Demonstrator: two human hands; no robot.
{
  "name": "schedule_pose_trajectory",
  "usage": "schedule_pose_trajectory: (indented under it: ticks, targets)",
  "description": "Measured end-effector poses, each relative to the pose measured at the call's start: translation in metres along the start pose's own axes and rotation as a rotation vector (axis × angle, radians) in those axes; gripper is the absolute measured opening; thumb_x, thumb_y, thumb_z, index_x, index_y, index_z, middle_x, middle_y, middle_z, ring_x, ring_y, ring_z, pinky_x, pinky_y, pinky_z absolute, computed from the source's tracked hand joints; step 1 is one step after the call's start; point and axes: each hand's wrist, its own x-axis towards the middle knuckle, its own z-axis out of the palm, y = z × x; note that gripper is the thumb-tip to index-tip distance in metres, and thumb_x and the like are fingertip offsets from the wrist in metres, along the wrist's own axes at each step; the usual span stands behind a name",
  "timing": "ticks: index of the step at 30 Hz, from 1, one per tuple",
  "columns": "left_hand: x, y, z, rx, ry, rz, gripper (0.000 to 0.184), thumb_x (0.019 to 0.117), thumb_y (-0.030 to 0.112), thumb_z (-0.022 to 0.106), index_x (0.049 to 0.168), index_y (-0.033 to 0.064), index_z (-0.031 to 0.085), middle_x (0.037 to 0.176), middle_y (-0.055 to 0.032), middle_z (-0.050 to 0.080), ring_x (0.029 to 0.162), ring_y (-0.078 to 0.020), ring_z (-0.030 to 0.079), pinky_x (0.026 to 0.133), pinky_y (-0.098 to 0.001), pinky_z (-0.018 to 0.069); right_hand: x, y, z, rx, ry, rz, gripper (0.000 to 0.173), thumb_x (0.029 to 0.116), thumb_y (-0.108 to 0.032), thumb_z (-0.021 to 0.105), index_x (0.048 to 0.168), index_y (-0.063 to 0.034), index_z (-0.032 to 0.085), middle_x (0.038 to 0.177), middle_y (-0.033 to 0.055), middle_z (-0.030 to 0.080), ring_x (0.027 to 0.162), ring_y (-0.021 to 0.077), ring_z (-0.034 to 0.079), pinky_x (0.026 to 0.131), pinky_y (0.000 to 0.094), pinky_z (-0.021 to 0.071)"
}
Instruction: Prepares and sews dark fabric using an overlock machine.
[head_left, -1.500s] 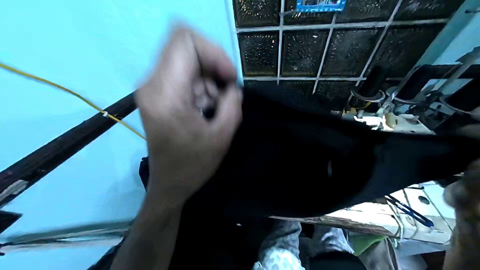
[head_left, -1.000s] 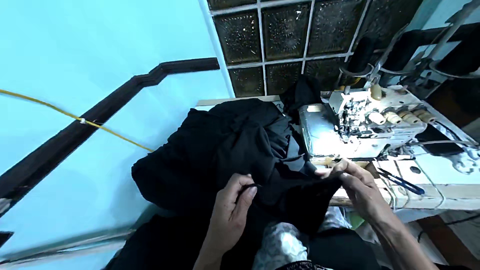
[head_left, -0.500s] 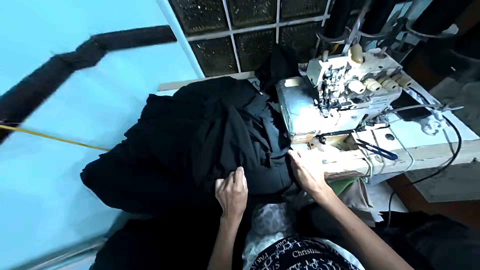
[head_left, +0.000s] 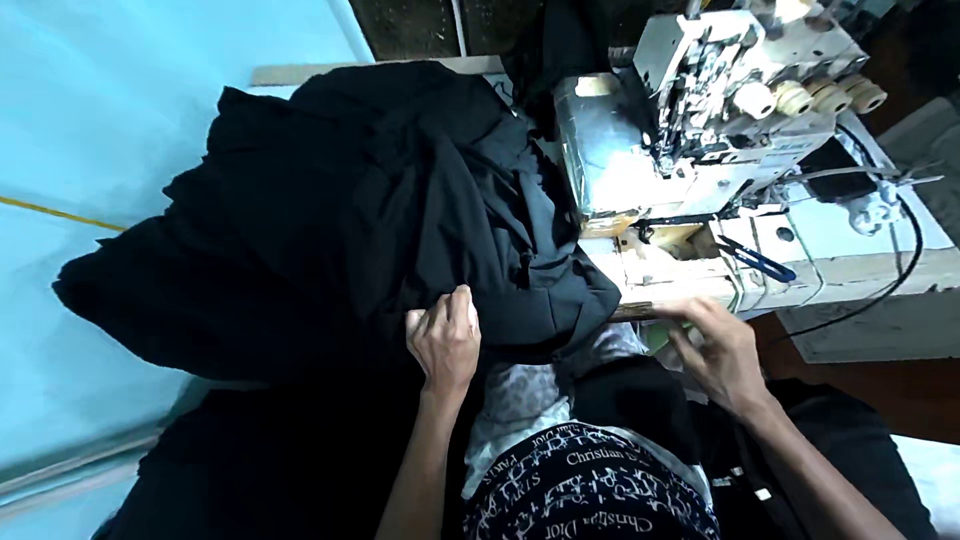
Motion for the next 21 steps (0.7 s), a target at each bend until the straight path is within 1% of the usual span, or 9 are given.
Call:
schedule_pose_trajectory:
  ticks: [2,4,7,9,12,14,17,19,21]
  targets:
    - [0.000,0.000,0.001,-0.002,-0.003,-0.010,0.019,0.0990,0.008,0.057,0.100,0.0021,0.075,0.075,-0.0126,0.071,0.062,-0.0273,0.065,0.064,-0.0433,0.0447,-0.028,0.005,0.006,0.020,-0.223,0.031,0.018,0.0912,-0.004,0.060,0.100,-0.0006,0.076,0.096,0.0174,0.073,0.089,0.0344,0.072,0.079,0.0503,0.0590]
    - [0.000,0.001,0.001,-0.006,-0.006,-0.013,0.019,0.0995,0.008,0.057,0.100,0.0012,0.075,0.076,-0.0133,0.072,0.062,-0.0275,0.065,0.064,-0.0437,0.0450,-0.048,0.008,0.024,0.022,-0.504,0.101,0.015,0.0928,-0.003,0.064,0.101,-0.0001,0.076,0.103,0.0211,0.073,0.100,0.0421,0.070,0.088,0.0568,0.0561]
    - [0.003,0.001,-0.006,-0.043,-0.085,-0.032,0.020,0.1001,0.010,0.056,0.102,0.0004,0.074,0.082,-0.0161,0.073,0.067,-0.0303,0.068,0.067,-0.0465,0.0466,-0.055,0.011,0.059,-0.051,-0.802,0.194,0.023,0.1000,-0.014,0.061,0.113,-0.0007,0.075,0.120,0.0255,0.068,0.116,0.0471,0.061,0.100,0.0596,0.0473]
    - [0.007,-0.001,-0.018,-0.109,-0.212,-0.054,0.023,0.1005,0.012,0.057,0.113,-0.0007,0.072,0.095,-0.0206,0.069,0.082,-0.0376,0.068,0.073,-0.0513,0.0498,-0.048,0.009,0.075,-0.110,-0.868,0.199,0.029,0.1021,-0.022,0.060,0.118,-0.0017,0.073,0.125,0.0275,0.065,0.120,0.0490,0.058,0.102,0.0618,0.0439]
    - [0.017,-0.002,-0.044,-0.216,-0.342,-0.099,0.038,0.0974,0.015,0.065,0.132,0.0005,0.064,0.131,-0.0246,0.061,0.116,-0.0450,0.060,0.092,-0.0575,0.0503,-0.032,0.002,0.086,-0.183,-1.027,0.228,0.037,0.1054,-0.027,0.055,0.127,-0.0004,0.068,0.135,0.0303,0.060,0.134,0.0518,0.048,0.109,0.0660,0.0354]
    - [0.024,0.000,-0.059,-0.231,-0.321,-0.111,0.042,0.0962,0.017,0.067,0.135,0.0004,0.062,0.140,-0.0247,0.057,0.124,-0.0464,0.056,0.097,-0.0583,0.0480,-0.025,0.000,0.089,-0.190,-1.085,0.232,0.036,0.1046,-0.026,0.057,0.128,0.0008,0.067,0.137,0.0305,0.059,0.136,0.0520,0.046,0.110,0.0673,0.0335]
    - [0.028,0.005,-0.079,-0.234,-0.267,-0.090,0.040,0.0962,0.018,0.066,0.131,-0.0011,0.064,0.140,-0.0243,0.058,0.125,-0.0448,0.056,0.098,-0.0551,0.0474,-0.025,0.000,0.091,-0.136,-1.064,0.235,0.028,0.1013,-0.018,0.061,0.121,0.0004,0.070,0.129,0.0275,0.065,0.130,0.0489,0.052,0.109,0.0661,0.0346]
    - [0.028,0.009,-0.087,-0.251,-0.246,-0.068,0.038,0.0958,0.017,0.066,0.129,-0.0016,0.066,0.138,-0.0239,0.059,0.123,-0.0434,0.058,0.098,-0.0533,0.0482,-0.031,0.001,0.091,-0.112,-0.995,0.211,0.025,0.1006,-0.015,0.060,0.115,0.0008,0.072,0.122,0.0261,0.068,0.123,0.0469,0.058,0.107,0.0645,0.0366]
    - [0.023,0.012,-0.091,-0.265,-0.243,-0.045,0.036,0.0964,0.019,0.065,0.127,-0.0005,0.067,0.137,-0.0231,0.060,0.122,-0.0417,0.059,0.097,-0.0515,0.0488,-0.046,0.004,0.092,-0.102,-0.816,0.124,0.020,0.0980,-0.012,0.062,0.104,0.0025,0.074,0.110,0.0251,0.071,0.112,0.0461,0.065,0.101,0.0638,0.0422]
